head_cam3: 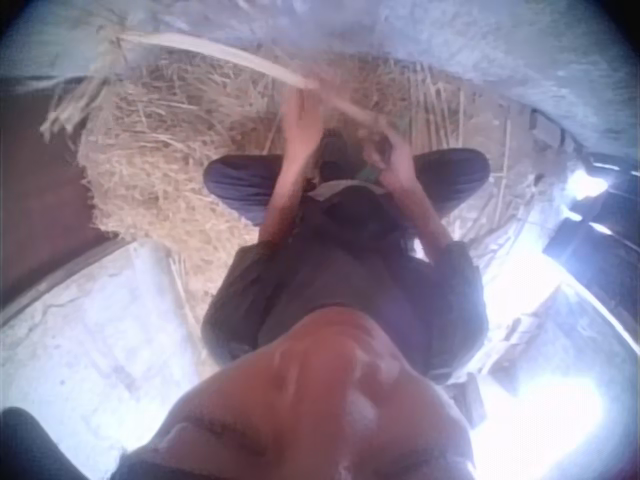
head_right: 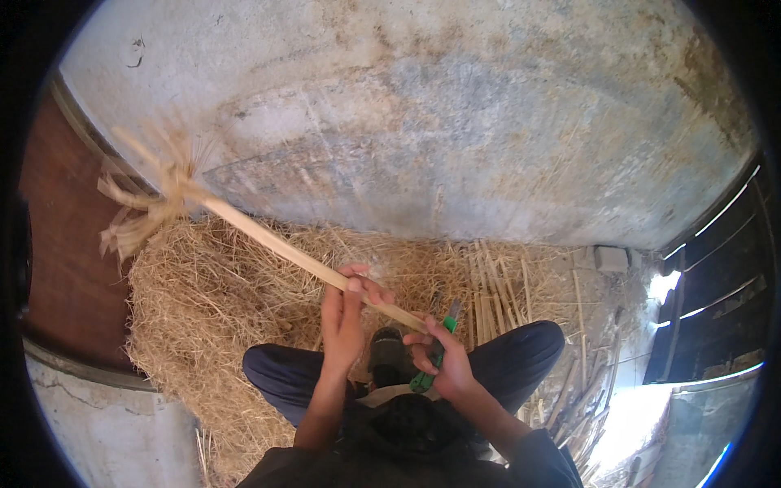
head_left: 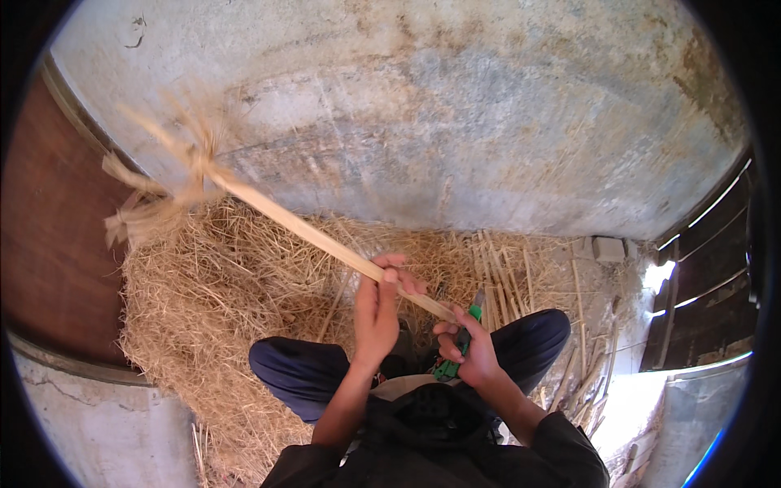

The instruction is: The person uses a utility knife to shave thin strips from a bamboo stick, gradually splitting the end into multiple fibers.

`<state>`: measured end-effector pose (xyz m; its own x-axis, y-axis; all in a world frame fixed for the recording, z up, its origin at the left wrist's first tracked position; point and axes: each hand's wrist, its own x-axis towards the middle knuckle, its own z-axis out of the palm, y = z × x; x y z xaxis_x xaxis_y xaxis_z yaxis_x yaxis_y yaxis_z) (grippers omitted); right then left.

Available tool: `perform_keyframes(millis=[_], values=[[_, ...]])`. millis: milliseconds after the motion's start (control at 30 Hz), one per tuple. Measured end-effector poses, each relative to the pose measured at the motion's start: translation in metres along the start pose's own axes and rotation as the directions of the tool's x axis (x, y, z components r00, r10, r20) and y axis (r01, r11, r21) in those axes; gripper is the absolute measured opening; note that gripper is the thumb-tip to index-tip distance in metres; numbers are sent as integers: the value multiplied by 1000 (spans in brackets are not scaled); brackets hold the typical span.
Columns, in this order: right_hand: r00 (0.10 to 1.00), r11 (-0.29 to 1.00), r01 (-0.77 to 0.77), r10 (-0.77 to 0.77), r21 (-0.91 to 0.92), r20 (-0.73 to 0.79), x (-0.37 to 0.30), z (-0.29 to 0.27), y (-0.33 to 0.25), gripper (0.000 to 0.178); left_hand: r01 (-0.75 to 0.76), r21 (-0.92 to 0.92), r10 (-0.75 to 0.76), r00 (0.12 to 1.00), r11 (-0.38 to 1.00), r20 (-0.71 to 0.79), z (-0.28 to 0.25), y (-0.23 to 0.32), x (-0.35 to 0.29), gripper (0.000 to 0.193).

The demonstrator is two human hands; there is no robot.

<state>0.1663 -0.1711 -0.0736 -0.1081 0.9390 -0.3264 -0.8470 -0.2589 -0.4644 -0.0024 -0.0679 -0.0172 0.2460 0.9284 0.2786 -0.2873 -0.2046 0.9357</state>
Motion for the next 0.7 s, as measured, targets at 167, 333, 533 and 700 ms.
perform_keyframes(millis=[167,333,533,700], values=[[982,768,141,-189,-625,-11,-10,5,-9,36,79,-80,-91,984,994,-151,-13,28,15,34],[952,572,249,-294,-782,88,-10,7,-27,34,230,-174,-226,973,958,43,-23,39,5,44],[819,399,520,-484,-755,308,-2,44,-41,38,432,-198,-365,881,880,299,-11,48,-17,61],[754,417,634,-522,-651,400,8,67,-54,41,485,-120,-397,814,866,423,-2,49,-29,65]])
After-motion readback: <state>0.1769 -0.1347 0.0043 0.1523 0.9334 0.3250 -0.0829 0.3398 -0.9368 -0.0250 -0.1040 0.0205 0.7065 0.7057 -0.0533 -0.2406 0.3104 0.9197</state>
